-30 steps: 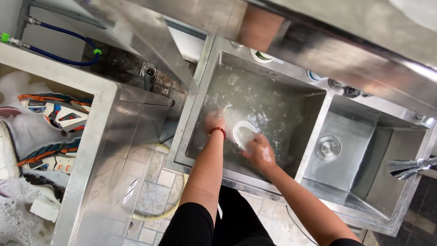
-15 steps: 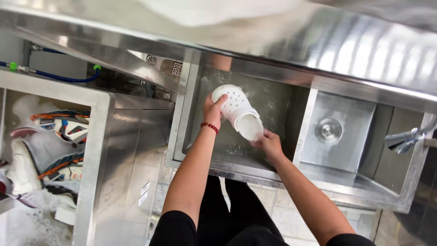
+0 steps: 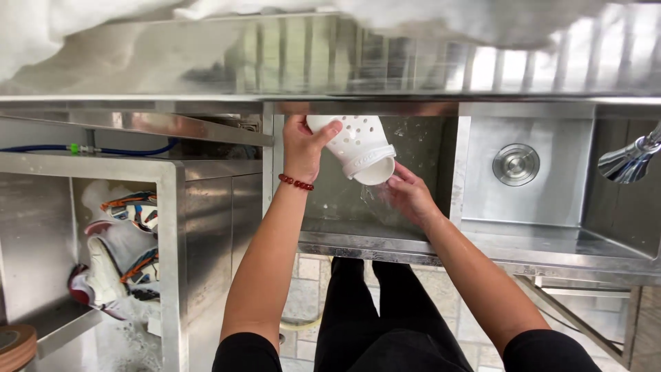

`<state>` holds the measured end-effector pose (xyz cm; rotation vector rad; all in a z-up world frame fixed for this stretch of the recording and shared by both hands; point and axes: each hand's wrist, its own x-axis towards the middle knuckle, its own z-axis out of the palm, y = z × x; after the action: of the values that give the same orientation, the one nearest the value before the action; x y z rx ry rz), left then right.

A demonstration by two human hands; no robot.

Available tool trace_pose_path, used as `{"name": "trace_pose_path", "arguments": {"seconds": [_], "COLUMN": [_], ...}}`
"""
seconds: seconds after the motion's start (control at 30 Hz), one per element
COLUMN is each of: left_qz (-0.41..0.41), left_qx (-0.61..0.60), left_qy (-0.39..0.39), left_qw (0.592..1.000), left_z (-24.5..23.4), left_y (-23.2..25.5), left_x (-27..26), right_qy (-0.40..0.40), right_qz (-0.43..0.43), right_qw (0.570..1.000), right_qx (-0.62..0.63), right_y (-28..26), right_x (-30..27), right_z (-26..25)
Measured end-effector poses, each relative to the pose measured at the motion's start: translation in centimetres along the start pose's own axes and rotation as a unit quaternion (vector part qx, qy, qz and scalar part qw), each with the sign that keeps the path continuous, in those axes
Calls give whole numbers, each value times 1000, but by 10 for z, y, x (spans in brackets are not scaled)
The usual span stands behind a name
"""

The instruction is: Cleaning a pair of white clogs using soap and water at a shoe washing station.

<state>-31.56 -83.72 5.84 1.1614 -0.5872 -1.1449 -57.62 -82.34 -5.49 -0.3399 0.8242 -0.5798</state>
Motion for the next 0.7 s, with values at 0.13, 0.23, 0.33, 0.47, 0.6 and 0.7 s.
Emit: {"name": "trace_pose_path", "arguments": {"seconds": [0.13, 0.23, 0.33, 0.47, 0.6, 0.7], "left_qz": [56, 62, 105, 140, 128, 88], "left_qx": [-10, -10, -22, 89, 304, 163], "left_qy": [-32, -31, -52, -3, 152, 187], "left_qw": [998, 998, 993, 986, 932, 965], "left_z": [2, -1, 1, -4, -19, -24], "left_y": [25, 37, 52, 29, -58, -121], "left_x": [-9, -17, -25, -35, -37, -36], "right_qy": [-39, -21, 26, 135, 227, 115], "right_qz": [-18, -12, -3, -32, -271, -393], "right_qw": [999, 1000, 999, 984, 814, 655], "right_qx": [-10, -3, -26, -108, -462, -636], "right_y": [8, 7, 5, 26, 15, 8], "right_x": [7, 4, 8, 19, -4, -5], "right_z": [-23, -25, -26, -49, -7, 16]}}
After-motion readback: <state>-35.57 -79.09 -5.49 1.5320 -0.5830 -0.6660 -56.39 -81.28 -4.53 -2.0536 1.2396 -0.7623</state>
